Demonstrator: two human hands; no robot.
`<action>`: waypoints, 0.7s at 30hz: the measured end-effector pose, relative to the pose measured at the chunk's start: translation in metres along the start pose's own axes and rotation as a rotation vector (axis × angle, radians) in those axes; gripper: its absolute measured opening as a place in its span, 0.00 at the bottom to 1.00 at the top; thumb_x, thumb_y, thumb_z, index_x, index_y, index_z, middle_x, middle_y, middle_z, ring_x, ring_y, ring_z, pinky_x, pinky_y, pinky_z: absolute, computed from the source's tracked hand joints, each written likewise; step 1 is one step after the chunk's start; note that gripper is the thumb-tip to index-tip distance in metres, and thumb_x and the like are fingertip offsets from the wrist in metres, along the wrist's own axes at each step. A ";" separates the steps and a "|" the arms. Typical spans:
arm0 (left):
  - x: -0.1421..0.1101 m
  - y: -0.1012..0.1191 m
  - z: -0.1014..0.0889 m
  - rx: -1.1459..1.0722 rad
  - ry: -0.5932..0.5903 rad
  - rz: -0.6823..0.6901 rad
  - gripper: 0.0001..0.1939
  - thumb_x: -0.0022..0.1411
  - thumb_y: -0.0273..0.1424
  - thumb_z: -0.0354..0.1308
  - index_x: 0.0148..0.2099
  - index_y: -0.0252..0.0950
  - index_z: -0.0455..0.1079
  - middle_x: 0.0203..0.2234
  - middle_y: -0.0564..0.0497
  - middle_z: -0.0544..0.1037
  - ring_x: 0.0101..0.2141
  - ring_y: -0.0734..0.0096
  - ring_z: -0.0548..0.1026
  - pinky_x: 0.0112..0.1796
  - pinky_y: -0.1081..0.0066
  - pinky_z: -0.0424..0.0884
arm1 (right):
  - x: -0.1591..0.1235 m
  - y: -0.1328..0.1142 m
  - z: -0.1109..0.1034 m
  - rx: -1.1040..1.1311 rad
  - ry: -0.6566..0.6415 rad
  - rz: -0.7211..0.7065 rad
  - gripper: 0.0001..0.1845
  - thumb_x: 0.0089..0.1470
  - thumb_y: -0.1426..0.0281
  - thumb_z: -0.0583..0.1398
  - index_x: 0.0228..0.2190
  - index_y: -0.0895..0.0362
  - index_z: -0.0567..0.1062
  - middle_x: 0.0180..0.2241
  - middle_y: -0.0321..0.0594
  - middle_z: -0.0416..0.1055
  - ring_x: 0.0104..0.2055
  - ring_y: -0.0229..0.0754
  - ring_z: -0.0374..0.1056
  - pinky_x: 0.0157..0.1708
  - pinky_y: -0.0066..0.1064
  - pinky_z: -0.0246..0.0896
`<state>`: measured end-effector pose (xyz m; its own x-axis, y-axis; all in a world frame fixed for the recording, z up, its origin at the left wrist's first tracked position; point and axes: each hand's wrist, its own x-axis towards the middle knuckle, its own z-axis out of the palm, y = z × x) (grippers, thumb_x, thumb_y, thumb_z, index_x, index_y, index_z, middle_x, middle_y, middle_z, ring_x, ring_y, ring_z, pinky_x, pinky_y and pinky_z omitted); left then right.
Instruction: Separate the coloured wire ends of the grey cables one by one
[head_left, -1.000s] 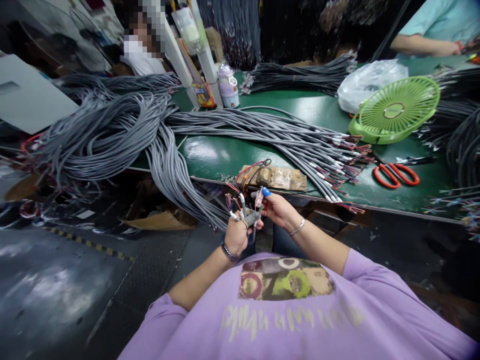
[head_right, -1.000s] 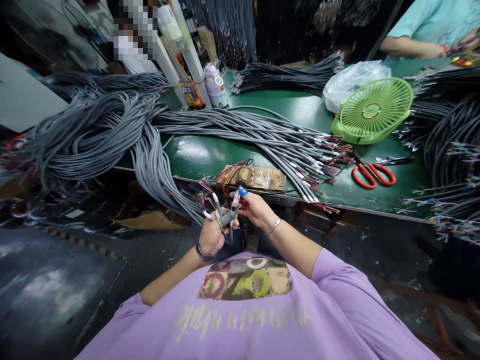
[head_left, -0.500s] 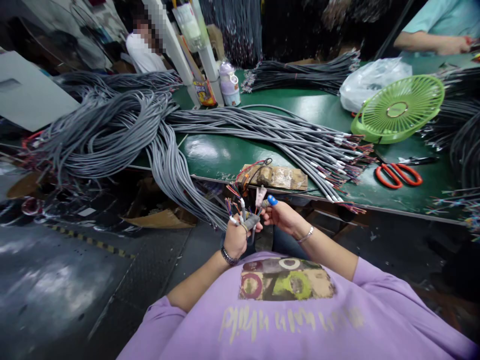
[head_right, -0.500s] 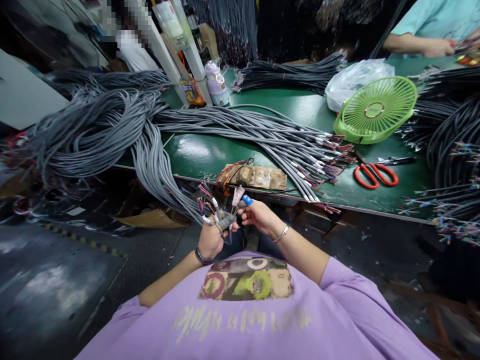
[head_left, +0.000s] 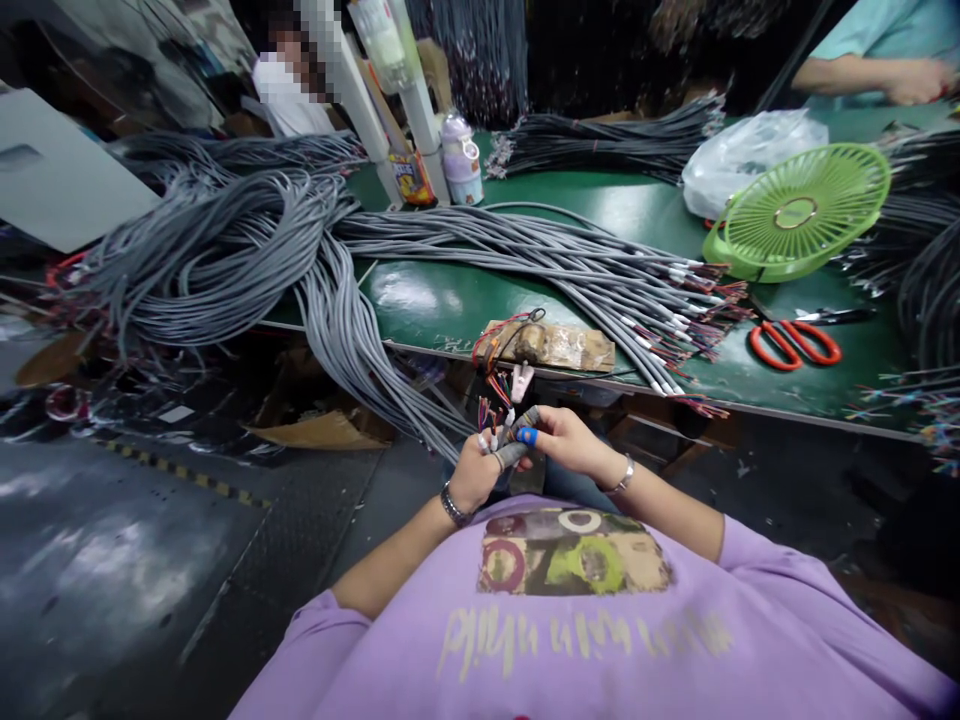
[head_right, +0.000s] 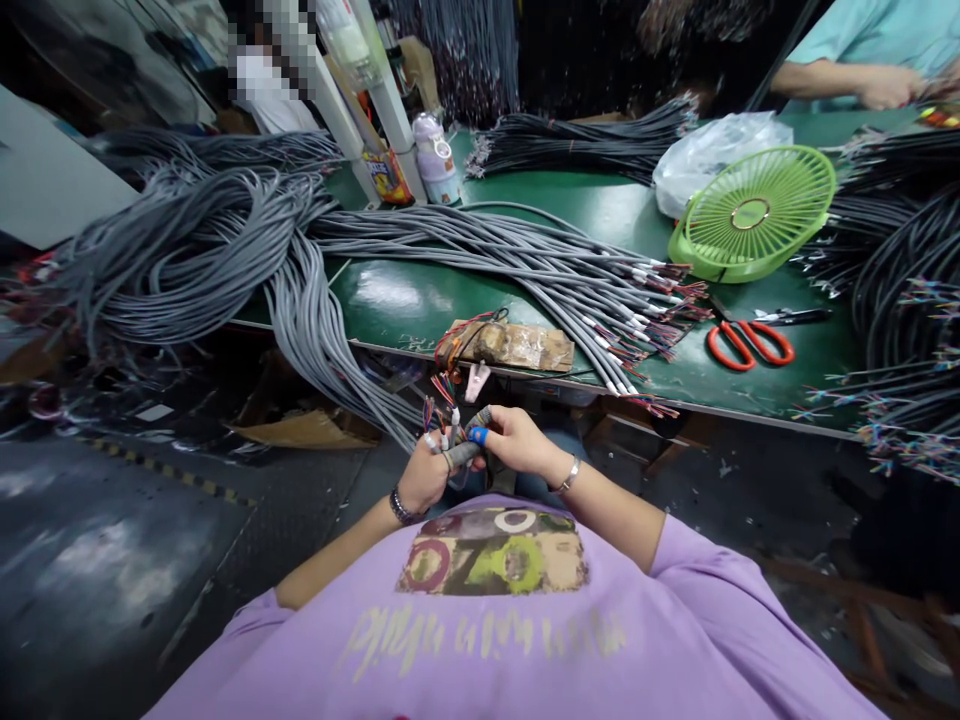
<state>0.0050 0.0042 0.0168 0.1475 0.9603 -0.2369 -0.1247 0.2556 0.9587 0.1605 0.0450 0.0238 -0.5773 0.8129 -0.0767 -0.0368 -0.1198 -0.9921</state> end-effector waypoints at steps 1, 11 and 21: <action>0.000 -0.002 0.000 -0.021 0.023 0.008 0.13 0.47 0.38 0.66 0.28 0.32 0.72 0.18 0.49 0.77 0.21 0.70 0.74 0.22 0.74 0.66 | 0.000 0.001 0.001 0.004 0.028 0.006 0.13 0.48 0.60 0.62 0.27 0.57 0.70 0.20 0.35 0.70 0.22 0.36 0.64 0.25 0.29 0.59; 0.001 -0.004 0.002 -0.170 0.228 0.016 0.14 0.45 0.38 0.67 0.28 0.32 0.70 0.19 0.48 0.77 0.21 0.70 0.75 0.18 0.77 0.60 | 0.003 0.016 0.011 0.421 0.169 0.195 0.14 0.40 0.62 0.65 0.25 0.58 0.69 0.18 0.30 0.63 0.19 0.30 0.55 0.21 0.25 0.50; 0.005 -0.010 0.000 -0.156 0.201 0.011 0.14 0.45 0.37 0.67 0.30 0.33 0.70 0.17 0.51 0.76 0.20 0.71 0.74 0.19 0.76 0.63 | 0.010 0.005 0.010 0.142 0.069 0.060 0.14 0.46 0.61 0.63 0.27 0.58 0.68 0.18 0.33 0.68 0.22 0.36 0.64 0.24 0.27 0.55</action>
<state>0.0069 0.0060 0.0056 -0.0504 0.9622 -0.2677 -0.2773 0.2440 0.9293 0.1469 0.0469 0.0188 -0.5250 0.8384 -0.1467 -0.1221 -0.2448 -0.9619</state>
